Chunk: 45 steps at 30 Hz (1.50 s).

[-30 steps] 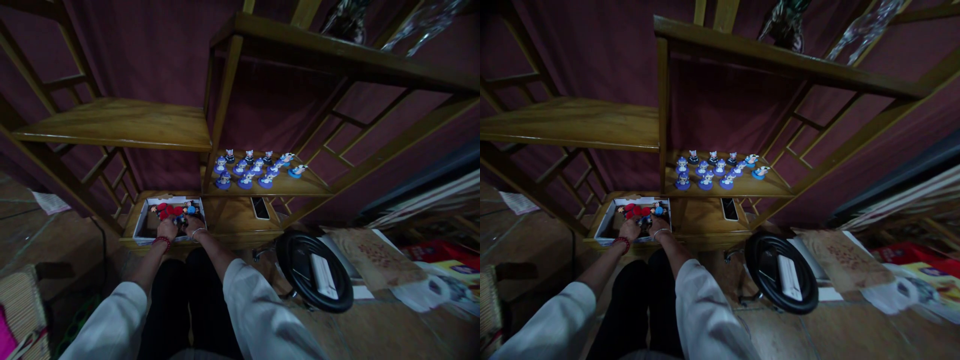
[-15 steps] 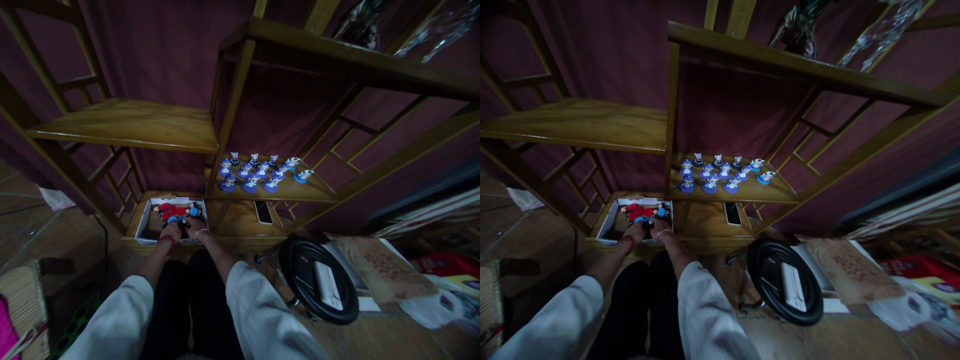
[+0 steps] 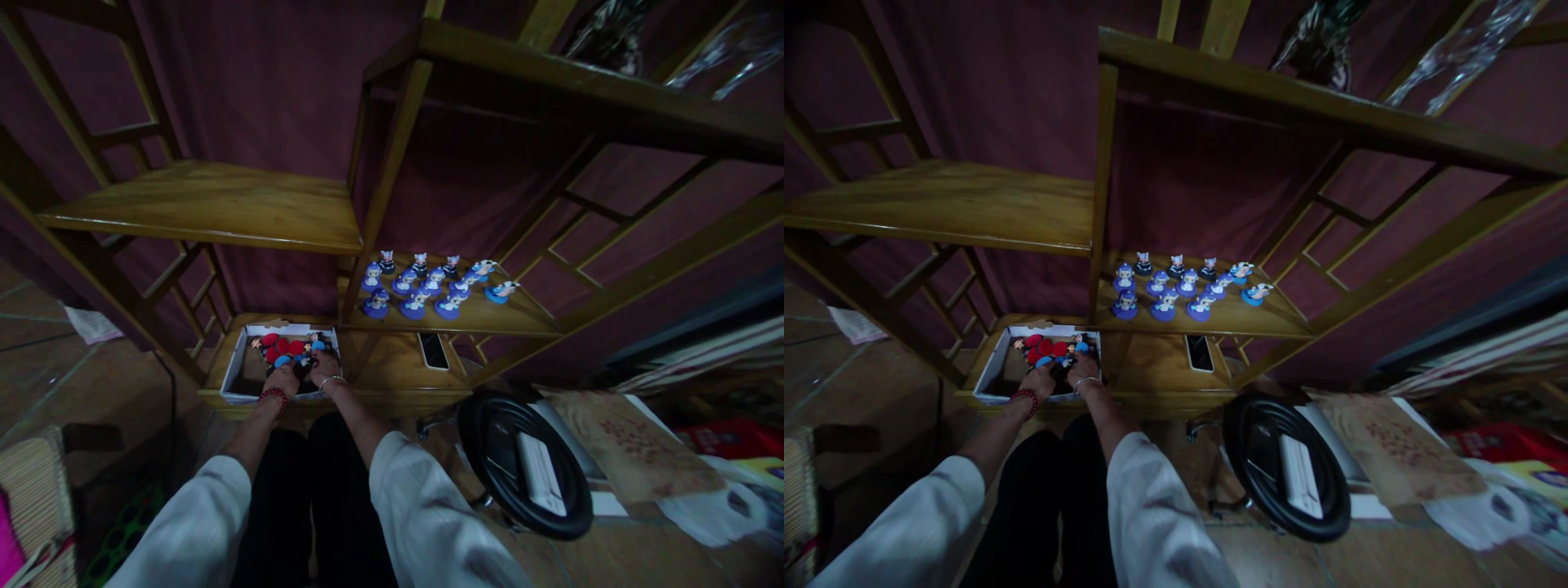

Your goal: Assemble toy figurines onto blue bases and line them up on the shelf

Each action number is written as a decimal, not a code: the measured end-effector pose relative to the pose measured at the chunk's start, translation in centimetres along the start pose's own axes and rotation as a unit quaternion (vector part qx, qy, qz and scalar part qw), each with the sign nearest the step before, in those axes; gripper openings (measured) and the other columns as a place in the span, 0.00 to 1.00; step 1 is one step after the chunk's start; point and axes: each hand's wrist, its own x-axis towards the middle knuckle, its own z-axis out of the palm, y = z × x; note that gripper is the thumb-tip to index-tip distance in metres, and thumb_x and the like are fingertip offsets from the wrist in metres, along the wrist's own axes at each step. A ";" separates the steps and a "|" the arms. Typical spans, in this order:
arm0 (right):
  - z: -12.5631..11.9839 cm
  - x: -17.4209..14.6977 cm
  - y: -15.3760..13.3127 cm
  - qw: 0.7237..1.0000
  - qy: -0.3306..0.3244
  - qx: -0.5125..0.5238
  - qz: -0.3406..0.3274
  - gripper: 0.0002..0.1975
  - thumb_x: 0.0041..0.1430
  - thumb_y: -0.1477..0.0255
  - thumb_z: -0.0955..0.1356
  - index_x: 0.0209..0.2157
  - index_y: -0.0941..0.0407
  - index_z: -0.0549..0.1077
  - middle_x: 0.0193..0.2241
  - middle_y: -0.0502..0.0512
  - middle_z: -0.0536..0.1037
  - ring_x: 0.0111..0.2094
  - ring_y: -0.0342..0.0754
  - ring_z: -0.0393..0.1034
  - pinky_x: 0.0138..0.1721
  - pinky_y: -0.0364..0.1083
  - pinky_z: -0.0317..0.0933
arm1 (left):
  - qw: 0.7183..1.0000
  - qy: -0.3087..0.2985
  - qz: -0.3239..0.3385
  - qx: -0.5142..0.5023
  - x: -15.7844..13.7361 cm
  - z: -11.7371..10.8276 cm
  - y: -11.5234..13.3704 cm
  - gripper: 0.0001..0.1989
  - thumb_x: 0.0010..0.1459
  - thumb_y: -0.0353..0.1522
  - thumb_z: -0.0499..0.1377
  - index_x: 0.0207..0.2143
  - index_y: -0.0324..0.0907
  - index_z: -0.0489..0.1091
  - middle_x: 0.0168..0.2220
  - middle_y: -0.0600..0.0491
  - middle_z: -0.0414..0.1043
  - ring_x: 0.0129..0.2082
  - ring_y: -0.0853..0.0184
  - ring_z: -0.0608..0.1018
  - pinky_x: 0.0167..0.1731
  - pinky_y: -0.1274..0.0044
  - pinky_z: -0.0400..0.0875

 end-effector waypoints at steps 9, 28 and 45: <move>0.0 0.0 -0.8 0.998 0.006 -0.037 0.047 0.22 0.48 0.80 0.60 0.48 0.59 0.62 0.45 0.61 0.70 0.47 0.49 0.63 0.45 0.44 0.56 | 0.998 -0.026 0.031 -0.038 0.3 0.3 -0.4 0.29 0.48 0.23 0.48 0.55 0.43 0.54 0.49 0.45 0.65 0.48 0.63 0.68 0.44 0.75 0.61; -0.1 0.5 -0.4 1.000 0.021 -0.012 -0.003 0.22 0.48 0.80 0.60 0.47 0.58 0.65 0.45 0.56 0.70 0.51 0.44 0.59 0.51 0.40 0.50 | 0.999 -0.033 0.004 -0.001 -0.2 -0.3 0.4 0.24 0.50 0.25 0.47 0.51 0.42 0.60 0.49 0.42 0.64 0.48 0.58 0.68 0.44 0.70 0.62; 0.1 0.1 -0.3 0.998 0.055 -0.001 -0.027 0.18 0.48 0.80 0.60 0.41 0.56 0.71 0.44 0.52 0.71 0.45 0.43 0.63 0.47 0.38 0.55 | 1.000 -0.014 0.009 0.025 0.0 0.0 0.4 0.19 0.50 0.27 0.48 0.46 0.42 0.63 0.46 0.43 0.67 0.45 0.58 0.71 0.41 0.71 0.64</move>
